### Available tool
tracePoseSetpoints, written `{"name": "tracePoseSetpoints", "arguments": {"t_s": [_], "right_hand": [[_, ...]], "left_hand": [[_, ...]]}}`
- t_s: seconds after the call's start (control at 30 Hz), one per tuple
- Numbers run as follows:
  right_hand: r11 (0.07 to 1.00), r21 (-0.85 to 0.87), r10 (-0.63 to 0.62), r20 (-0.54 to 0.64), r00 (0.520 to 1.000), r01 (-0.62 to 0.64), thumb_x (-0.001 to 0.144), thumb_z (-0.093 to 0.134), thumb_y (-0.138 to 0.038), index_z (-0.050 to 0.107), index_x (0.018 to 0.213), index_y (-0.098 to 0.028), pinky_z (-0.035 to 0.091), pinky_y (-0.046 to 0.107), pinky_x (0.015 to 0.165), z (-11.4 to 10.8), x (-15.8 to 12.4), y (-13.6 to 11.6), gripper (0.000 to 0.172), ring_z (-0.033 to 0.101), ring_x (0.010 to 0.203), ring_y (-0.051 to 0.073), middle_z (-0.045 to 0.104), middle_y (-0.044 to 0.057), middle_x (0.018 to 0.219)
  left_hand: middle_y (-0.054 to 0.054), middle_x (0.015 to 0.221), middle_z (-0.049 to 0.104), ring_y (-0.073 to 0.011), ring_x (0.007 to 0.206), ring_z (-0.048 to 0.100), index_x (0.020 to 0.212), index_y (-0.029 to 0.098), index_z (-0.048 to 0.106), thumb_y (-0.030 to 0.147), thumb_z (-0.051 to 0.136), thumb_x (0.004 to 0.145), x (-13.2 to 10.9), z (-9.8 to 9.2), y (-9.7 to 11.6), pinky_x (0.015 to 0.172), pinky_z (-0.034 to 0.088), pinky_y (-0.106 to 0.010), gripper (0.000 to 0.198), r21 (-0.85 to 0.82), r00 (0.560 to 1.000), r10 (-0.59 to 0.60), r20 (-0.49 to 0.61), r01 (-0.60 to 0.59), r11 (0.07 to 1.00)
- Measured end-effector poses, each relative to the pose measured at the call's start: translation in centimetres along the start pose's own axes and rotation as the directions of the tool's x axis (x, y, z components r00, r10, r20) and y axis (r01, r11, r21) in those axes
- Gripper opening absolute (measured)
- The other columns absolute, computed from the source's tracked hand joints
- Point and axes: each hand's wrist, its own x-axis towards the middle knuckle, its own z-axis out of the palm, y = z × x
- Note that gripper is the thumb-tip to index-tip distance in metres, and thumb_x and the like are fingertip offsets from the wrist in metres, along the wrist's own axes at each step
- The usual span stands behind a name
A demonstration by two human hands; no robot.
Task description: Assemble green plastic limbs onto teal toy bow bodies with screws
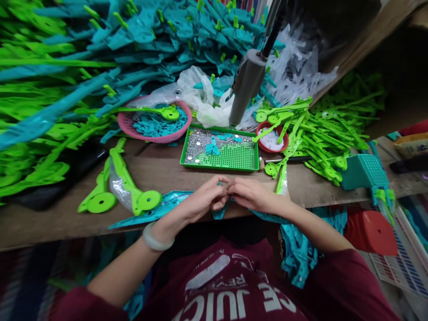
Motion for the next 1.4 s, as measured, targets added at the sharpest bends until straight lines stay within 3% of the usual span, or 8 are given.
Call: {"name": "tracePoseSetpoints", "arguments": {"t_s": [0.2, 0.33, 0.43, 0.5, 0.63, 0.87, 1.07, 1.4], "right_hand": [[0.902, -0.395, -0.169, 0.042, 0.985, 0.172, 0.102, 0.045, -0.012, 0.061, 0.114, -0.013, 0.039, 0.033, 0.069, -0.6, -0.1, -0.3, 0.02, 0.053, 0.078, 0.018, 0.065, 0.006, 0.085], [0.899, -0.438, 0.051, 0.045, 0.998, -0.026, 0.102, 0.043, -0.014, 0.065, 0.097, -0.017, 0.041, 0.04, 0.081, -0.1, -0.4, -0.2, 0.023, 0.054, 0.082, 0.022, 0.067, 0.009, 0.087], [0.951, -0.222, 0.219, -0.012, 0.976, -0.216, 0.102, 0.046, -0.019, 0.065, 0.093, -0.018, 0.044, 0.04, 0.08, 1.4, -0.5, 0.1, 0.021, 0.057, 0.083, 0.022, 0.07, 0.009, 0.088], [0.957, 0.006, 0.289, -0.073, 0.955, -0.289, 0.101, 0.051, -0.021, 0.065, 0.094, -0.019, 0.048, 0.037, 0.079, 2.2, -0.4, 0.2, 0.016, 0.062, 0.085, 0.02, 0.072, 0.007, 0.091], [0.887, 0.337, 0.388, -0.171, 0.905, -0.317, 0.098, 0.055, -0.019, 0.064, 0.096, -0.018, 0.053, 0.033, 0.085, 2.2, -0.3, 0.3, 0.009, 0.066, 0.102, 0.018, 0.068, 0.011, 0.11], [0.881, 0.281, 0.392, 0.018, 0.92, -0.381, 0.099, 0.055, -0.02, 0.063, 0.096, -0.019, 0.051, 0.03, 0.076, 1.1, -0.2, 0.2, 0.008, 0.062, 0.086, 0.016, 0.066, 0.006, 0.092], [0.939, 0.144, 0.321, -0.048, 0.946, -0.311, 0.098, 0.058, -0.024, 0.067, 0.089, -0.02, 0.049, 0.039, 0.086, 2.8, -0.4, 1.0, 0.014, 0.06, 0.096, 0.021, 0.073, 0.009, 0.104], [0.882, 0.288, 0.41, -0.081, 0.909, -0.372, 0.094, 0.066, -0.029, 0.07, 0.081, -0.02, 0.048, 0.04, 0.082, 3.2, -0.4, 1.3, 0.017, 0.065, 0.083, 0.018, 0.075, 0.005, 0.088]], "left_hand": [[0.007, 0.068, 0.053, -0.0116, 0.055, 0.049, 0.116, 0.021, 0.042, 0.026, 0.049, 0.085, -1.1, 0.5, -2.1, 0.055, 0.042, -0.024, 0.032, 0.279, 0.925, 0.331, -0.187, -0.273, 0.921], [-0.009, 0.106, 0.068, -0.0246, 0.099, 0.064, 0.114, 0.018, 0.056, 0.023, 0.054, 0.092, -2.2, 0.9, -5.1, 0.088, 0.053, -0.043, 0.022, 0.862, 0.676, 0.727, -0.121, -0.291, 0.415], [-0.013, 0.117, 0.07, -0.0293, 0.112, 0.063, 0.118, 0.015, 0.061, 0.017, 0.051, 0.097, -2.8, 1.8, -7.6, 0.098, 0.051, -0.05, 0.023, 0.971, 0.602, 0.793, 0.094, -0.231, 0.061], [-0.016, 0.122, 0.068, -0.0299, 0.116, 0.063, 0.121, 0.013, 0.06, 0.014, 0.054, 0.097, -2.9, 2.5, -8.7, 0.099, 0.052, -0.049, 0.026, 0.982, 0.531, 0.843, 0.083, -0.19, 0.023], [-0.024, 0.136, 0.059, -0.0302, 0.13, 0.057, 0.128, 0.009, 0.055, 0.013, 0.059, 0.096, -2.6, 3.1, -9.2, 0.103, 0.053, -0.045, 0.033, 0.967, 0.414, 0.908, -0.059, -0.201, 0.154], [-0.019, 0.13, 0.069, -0.0253, 0.126, 0.062, 0.131, 0.005, 0.056, 0.002, 0.053, 0.093, -2.0, 2.1, -9.1, 0.11, 0.049, -0.043, 0.038, 0.942, 0.383, 0.896, 0.225, -0.321, -0.099], [-0.015, 0.126, 0.072, -0.028, 0.114, 0.066, 0.125, 0.006, 0.065, 0.01, 0.06, 0.094, -2.2, 2.0, -9.4, 0.102, 0.048, -0.043, 0.032, 0.978, 0.424, 0.884, 0.196, -0.153, -0.144], [-0.017, 0.132, 0.069, -0.0299, 0.118, 0.065, 0.128, 0.004, 0.064, 0.007, 0.052, 0.095, -2.1, 1.3, -10.5, 0.102, 0.048, -0.045, 0.035, 0.967, 0.446, 0.861, 0.245, -0.175, -0.185]]}}
